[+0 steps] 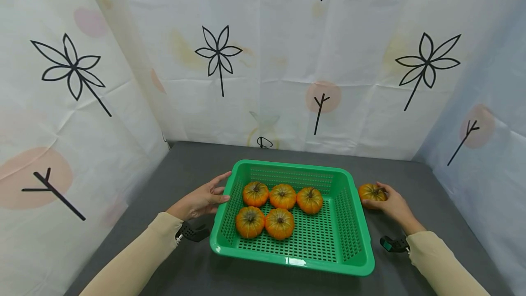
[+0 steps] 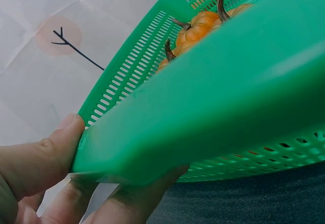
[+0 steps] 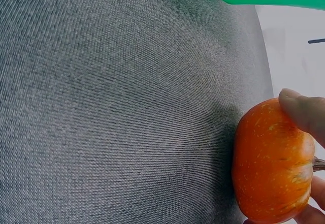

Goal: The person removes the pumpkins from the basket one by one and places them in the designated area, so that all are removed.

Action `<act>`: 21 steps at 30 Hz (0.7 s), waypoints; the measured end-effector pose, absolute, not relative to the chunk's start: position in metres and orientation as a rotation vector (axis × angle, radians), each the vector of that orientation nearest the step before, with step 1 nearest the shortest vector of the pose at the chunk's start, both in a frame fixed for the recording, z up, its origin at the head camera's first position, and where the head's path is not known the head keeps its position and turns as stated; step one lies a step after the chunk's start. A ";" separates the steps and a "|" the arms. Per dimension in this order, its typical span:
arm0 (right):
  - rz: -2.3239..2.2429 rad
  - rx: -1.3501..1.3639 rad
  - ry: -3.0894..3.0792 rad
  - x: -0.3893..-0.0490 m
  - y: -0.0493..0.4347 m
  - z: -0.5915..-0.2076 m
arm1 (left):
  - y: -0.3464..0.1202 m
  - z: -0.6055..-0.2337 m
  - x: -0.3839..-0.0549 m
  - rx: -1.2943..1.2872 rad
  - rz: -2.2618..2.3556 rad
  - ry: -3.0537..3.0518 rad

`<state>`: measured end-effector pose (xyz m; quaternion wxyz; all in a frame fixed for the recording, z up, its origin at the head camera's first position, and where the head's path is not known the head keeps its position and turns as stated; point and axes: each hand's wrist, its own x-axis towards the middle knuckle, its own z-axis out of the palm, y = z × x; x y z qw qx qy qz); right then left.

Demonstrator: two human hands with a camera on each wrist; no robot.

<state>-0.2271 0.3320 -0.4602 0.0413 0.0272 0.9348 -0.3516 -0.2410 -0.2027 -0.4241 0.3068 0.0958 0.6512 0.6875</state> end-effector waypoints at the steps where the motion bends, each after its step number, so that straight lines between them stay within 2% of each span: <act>1: -1.078 0.086 2.860 -0.227 0.332 -0.460 | -0.203 -0.424 -0.241 0.255 1.818 1.723; 21: -1.074 0.095 2.862 -0.228 0.332 -0.461 | -0.203 -0.424 -0.241 0.249 1.808 1.742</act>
